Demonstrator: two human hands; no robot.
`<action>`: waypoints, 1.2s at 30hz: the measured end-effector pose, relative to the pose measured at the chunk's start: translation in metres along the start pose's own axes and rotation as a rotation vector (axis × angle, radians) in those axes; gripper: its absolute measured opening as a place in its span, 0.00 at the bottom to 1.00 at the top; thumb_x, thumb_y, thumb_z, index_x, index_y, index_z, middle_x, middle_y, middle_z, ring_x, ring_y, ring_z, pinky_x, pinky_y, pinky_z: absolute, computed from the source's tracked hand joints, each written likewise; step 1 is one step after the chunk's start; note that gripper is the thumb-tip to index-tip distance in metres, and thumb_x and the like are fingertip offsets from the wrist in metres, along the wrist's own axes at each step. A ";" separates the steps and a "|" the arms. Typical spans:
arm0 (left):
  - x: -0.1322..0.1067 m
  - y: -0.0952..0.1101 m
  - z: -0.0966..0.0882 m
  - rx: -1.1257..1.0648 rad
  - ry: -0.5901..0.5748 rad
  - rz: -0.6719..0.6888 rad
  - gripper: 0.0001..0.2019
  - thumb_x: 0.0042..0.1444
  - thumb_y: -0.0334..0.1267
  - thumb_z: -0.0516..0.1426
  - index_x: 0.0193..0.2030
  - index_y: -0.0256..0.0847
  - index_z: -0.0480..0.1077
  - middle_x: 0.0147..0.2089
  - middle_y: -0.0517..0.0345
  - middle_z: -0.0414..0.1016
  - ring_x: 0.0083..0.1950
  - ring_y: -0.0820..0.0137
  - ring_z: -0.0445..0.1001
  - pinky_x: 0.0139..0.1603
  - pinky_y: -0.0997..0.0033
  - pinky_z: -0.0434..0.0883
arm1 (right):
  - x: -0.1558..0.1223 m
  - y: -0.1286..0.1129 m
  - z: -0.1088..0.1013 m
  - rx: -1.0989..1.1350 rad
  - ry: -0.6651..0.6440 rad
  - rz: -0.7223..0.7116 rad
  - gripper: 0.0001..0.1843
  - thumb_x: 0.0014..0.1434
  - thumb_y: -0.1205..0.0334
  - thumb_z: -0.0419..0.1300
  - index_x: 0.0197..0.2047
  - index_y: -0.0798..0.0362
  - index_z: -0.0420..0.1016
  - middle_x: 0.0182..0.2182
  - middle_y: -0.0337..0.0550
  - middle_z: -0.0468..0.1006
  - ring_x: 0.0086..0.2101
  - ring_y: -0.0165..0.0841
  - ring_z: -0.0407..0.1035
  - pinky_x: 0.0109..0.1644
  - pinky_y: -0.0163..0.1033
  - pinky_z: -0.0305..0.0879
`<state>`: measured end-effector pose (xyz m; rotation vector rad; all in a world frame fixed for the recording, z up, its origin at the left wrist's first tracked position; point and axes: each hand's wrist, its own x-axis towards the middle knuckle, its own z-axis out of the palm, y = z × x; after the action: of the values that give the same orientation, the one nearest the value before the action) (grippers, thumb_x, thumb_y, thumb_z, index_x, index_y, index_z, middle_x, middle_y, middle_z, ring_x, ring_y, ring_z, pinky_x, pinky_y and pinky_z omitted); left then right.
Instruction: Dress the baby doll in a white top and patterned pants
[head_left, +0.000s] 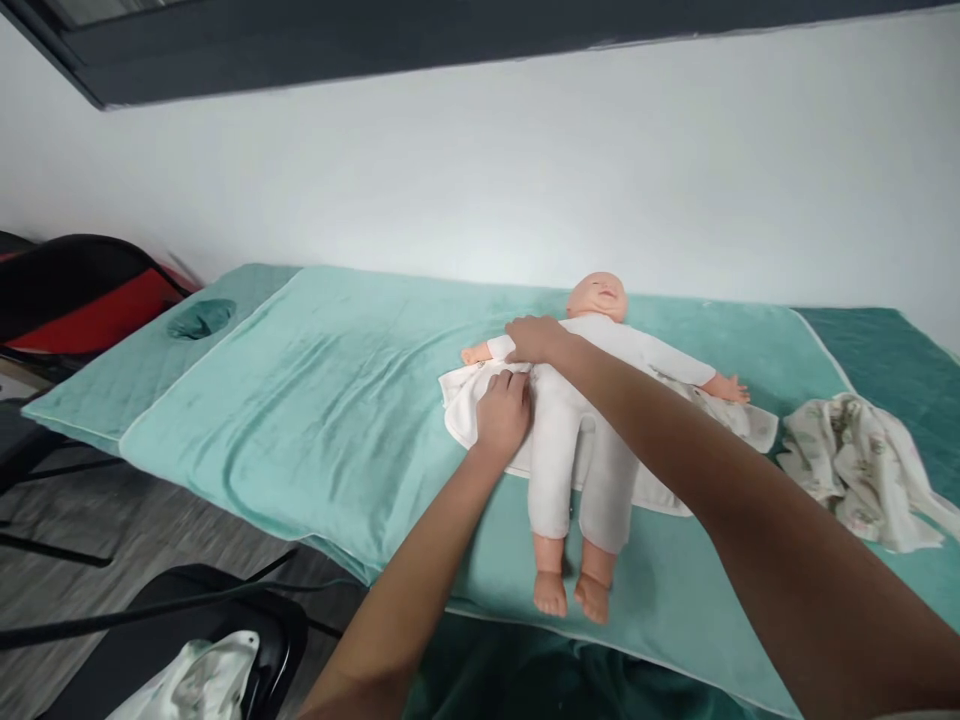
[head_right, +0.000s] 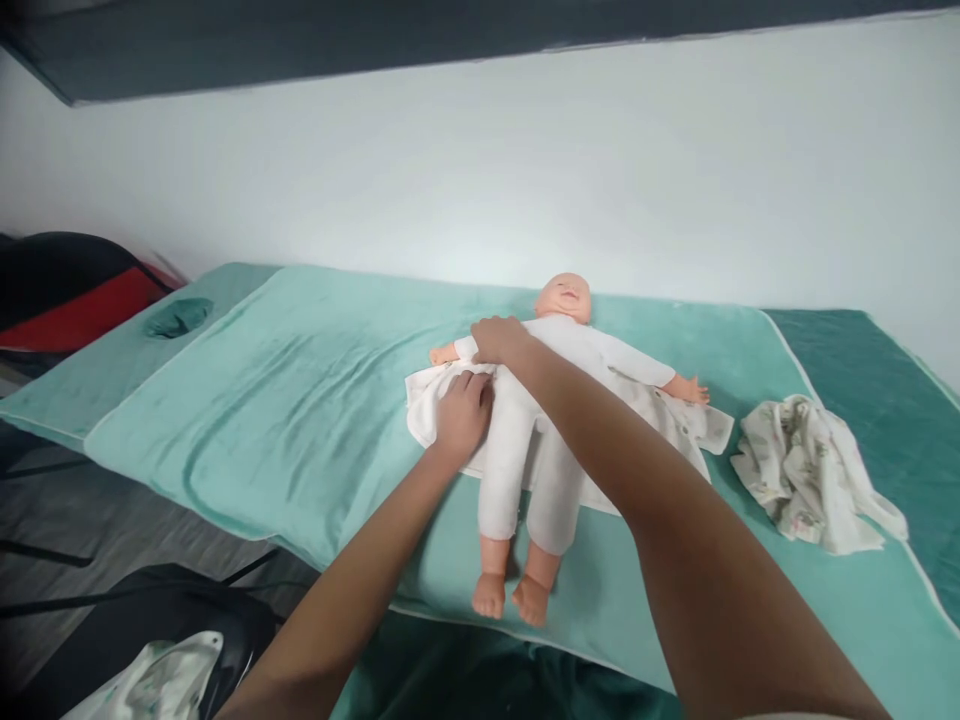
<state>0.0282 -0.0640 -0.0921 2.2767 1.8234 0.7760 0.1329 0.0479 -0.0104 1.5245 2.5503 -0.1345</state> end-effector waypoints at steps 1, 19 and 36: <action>0.002 -0.003 0.001 0.064 0.013 0.006 0.11 0.65 0.34 0.51 0.51 0.41 0.70 0.50 0.46 0.75 0.52 0.56 0.72 0.48 0.59 0.69 | -0.001 0.002 -0.001 0.002 0.007 -0.003 0.21 0.61 0.51 0.60 0.53 0.55 0.72 0.52 0.55 0.77 0.48 0.47 0.72 0.46 0.46 0.66; 0.030 -0.047 0.005 -1.062 0.261 -0.419 0.02 0.51 0.32 0.58 0.30 0.40 0.68 0.30 0.62 0.71 0.33 0.73 0.68 0.36 0.74 0.63 | -0.060 0.035 -0.004 0.211 0.016 -0.045 0.29 0.59 0.31 0.53 0.46 0.45 0.77 0.46 0.45 0.82 0.42 0.43 0.74 0.37 0.40 0.57; 0.009 -0.020 0.003 -0.289 0.081 0.083 0.11 0.69 0.42 0.49 0.43 0.45 0.72 0.42 0.55 0.78 0.45 0.66 0.74 0.48 0.67 0.66 | -0.047 0.013 0.012 -0.013 0.068 0.013 0.20 0.67 0.49 0.51 0.49 0.53 0.78 0.46 0.56 0.82 0.47 0.49 0.74 0.47 0.49 0.64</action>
<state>0.0137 -0.0491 -0.0999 2.1722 1.5373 1.0811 0.1670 0.0113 -0.0135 1.5667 2.5872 -0.0658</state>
